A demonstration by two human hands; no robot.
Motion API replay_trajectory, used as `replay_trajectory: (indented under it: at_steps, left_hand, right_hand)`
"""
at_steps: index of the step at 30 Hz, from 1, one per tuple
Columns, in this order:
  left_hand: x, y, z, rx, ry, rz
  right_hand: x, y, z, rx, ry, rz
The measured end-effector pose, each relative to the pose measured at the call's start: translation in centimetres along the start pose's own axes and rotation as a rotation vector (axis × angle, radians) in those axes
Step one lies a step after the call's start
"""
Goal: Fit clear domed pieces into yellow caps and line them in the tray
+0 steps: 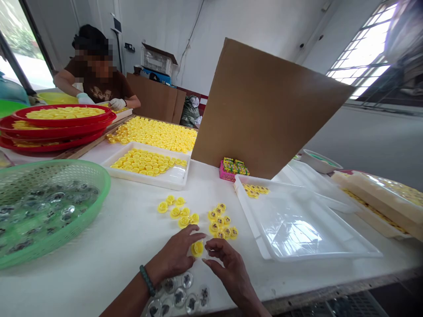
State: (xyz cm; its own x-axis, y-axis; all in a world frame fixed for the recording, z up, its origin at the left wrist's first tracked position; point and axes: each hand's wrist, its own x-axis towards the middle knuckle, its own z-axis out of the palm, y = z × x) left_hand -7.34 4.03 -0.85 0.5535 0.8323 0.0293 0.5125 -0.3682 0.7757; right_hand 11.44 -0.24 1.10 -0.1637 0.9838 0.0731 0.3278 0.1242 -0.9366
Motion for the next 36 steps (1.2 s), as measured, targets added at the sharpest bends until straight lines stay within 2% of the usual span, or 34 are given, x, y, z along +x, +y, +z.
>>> replay_trajectory:
  at_steps: [2, 4, 7, 12, 20, 30, 36]
  left_hand:
    - [0.2, -0.2, 0.5, 0.018, -0.035, 0.025]
    - [0.4, -0.3, 0.9, 0.032, -0.026, 0.028]
    - [0.5, -0.3, 1.1, 0.064, 0.012, -0.032]
    - [0.4, -0.3, 0.9, 0.079, 0.06, -0.126]
    - [1.0, -0.6, 1.1, -0.011, 0.104, -0.241]
    - [0.9, -0.5, 0.7, -0.007, 0.137, -0.183]
    - [1.1, -0.6, 1.1, -0.031, 0.123, -0.196]
  right_hand:
    - [0.0, 0.1, 0.0, 0.01, 0.006, 0.021]
    - [0.1, 0.5, 0.0, -0.074, 0.04, 0.029]
    - [0.4, 1.1, 0.1, -0.284, 0.087, -0.005]
    - [1.2, 1.2, 0.4, -0.509, 0.049, -0.069]
    - [2.1, 0.9, 1.4, -0.593, -0.019, -0.168]
    - [3.5, 0.0, 0.9, -0.639, -0.198, -0.214]
    - [4.4, 0.5, 0.4, -0.775, -0.247, -0.221]
